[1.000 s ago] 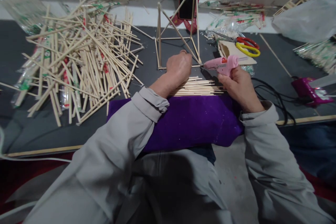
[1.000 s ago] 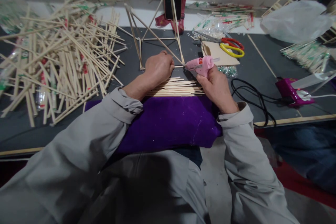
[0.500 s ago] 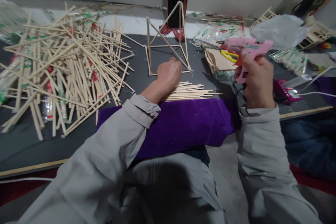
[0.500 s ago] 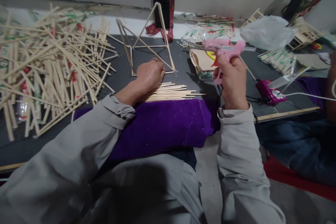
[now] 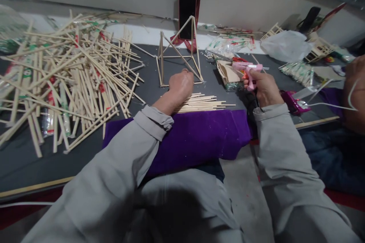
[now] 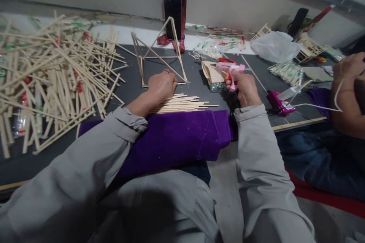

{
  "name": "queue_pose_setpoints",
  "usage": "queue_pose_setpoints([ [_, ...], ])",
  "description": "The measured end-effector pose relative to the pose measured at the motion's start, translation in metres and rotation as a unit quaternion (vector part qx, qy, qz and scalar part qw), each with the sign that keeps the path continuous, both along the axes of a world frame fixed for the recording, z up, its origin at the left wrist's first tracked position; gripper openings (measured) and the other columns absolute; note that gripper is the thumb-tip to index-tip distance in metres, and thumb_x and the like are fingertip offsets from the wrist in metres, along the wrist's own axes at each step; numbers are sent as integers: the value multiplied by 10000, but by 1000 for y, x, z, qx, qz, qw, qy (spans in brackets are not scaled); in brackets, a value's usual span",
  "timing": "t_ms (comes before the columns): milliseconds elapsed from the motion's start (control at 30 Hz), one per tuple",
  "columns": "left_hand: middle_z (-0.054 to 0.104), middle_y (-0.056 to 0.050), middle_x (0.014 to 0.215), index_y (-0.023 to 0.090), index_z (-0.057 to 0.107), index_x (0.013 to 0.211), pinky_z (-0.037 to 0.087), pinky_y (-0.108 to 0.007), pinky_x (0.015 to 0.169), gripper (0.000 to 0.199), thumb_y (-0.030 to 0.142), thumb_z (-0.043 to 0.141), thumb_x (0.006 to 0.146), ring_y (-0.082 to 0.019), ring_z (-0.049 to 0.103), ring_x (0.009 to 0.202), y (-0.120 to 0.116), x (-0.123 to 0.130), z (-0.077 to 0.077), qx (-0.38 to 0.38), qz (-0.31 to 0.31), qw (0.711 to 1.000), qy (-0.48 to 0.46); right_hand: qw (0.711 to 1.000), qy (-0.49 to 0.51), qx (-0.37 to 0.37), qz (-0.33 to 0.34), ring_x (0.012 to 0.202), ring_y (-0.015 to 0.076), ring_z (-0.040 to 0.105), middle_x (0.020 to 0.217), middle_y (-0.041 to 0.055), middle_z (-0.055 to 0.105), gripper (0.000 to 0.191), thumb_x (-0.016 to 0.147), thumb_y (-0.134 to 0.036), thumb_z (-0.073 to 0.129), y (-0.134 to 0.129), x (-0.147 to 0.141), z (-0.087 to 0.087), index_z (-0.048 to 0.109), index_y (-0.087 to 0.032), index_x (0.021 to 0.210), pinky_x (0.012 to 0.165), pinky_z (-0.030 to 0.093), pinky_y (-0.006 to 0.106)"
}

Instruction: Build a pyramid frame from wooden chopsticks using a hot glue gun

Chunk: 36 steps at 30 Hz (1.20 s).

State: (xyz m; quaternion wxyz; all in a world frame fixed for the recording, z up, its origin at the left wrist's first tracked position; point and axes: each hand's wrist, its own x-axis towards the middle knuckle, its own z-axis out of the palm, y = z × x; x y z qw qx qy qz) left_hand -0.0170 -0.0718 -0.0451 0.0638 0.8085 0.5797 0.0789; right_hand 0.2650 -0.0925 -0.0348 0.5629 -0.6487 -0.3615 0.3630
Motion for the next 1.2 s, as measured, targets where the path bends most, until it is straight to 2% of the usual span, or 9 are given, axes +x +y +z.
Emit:
queue_pose_setpoints([
  [100,721,-211,1293,91,750,1228,540,-399,838,357,183,457,1047,-338,731,1075,0,0,-1,1,0,1000,0,977,-197,-66,-41,525,138,568,581,34,614,278,939,-309,675,6,5,-1,651,-162,705,484,463,244],
  [133,723,-208,1294,94,751,1226,543,-397,834,353,188,462,1048,-335,733,1067,0,-1,-1,2,1,1000,-2,951,-292,-89,-48,586,171,614,610,56,636,310,936,-347,677,6,6,0,650,-170,683,548,491,282],
  [233,725,-207,1293,95,747,1237,549,-393,835,351,179,464,1047,-325,738,1056,1,-1,-3,13,-2,1000,-8,834,-522,-174,-28,916,323,731,826,178,739,397,970,-457,618,5,9,6,692,-166,710,789,532,410],
  [267,727,-209,1288,91,746,1238,551,-393,835,354,171,459,1046,-324,740,1053,1,-1,-4,16,-3,1000,-8,804,-559,-201,-15,1013,360,730,906,215,755,421,992,-475,578,3,8,8,721,-155,760,840,525,436],
  [333,730,-211,1279,84,747,1238,553,-395,834,364,159,447,1047,-325,743,1051,1,-1,-4,17,-3,1000,-8,774,-590,-231,2,1119,390,713,995,255,759,471,1031,-489,501,0,4,11,765,-127,884,890,519,458],
  [533,722,-216,1293,70,742,1269,554,-395,863,381,206,448,1068,-343,736,1093,1,-1,-5,14,5,1000,-3,743,-627,-235,14,1123,435,709,1092,311,755,486,1002,-498,551,-13,-9,6,783,-74,1055,888,526,492],
  [867,711,-218,1308,77,737,1269,572,-410,864,377,194,454,1050,-350,730,1105,1,-1,0,2,7,1000,9,749,-634,-194,0,975,349,738,1033,231,795,399,955,-446,555,-14,5,-7,786,-129,1029,766,499,384],
  [1067,700,-233,1318,70,718,1298,567,-427,835,415,250,432,1056,-376,726,1098,1,-1,0,4,6,999,32,824,-551,-132,13,844,266,707,824,146,775,462,992,-375,375,-19,18,-4,727,-191,754,688,453,324],
  [1200,709,-225,1305,109,735,1270,545,-406,828,405,236,415,1056,-348,724,1072,2,-1,-1,12,9,1000,27,849,-514,-118,21,811,260,694,820,111,776,332,907,-391,510,-22,22,-4,753,-189,806,656,442,316],
])
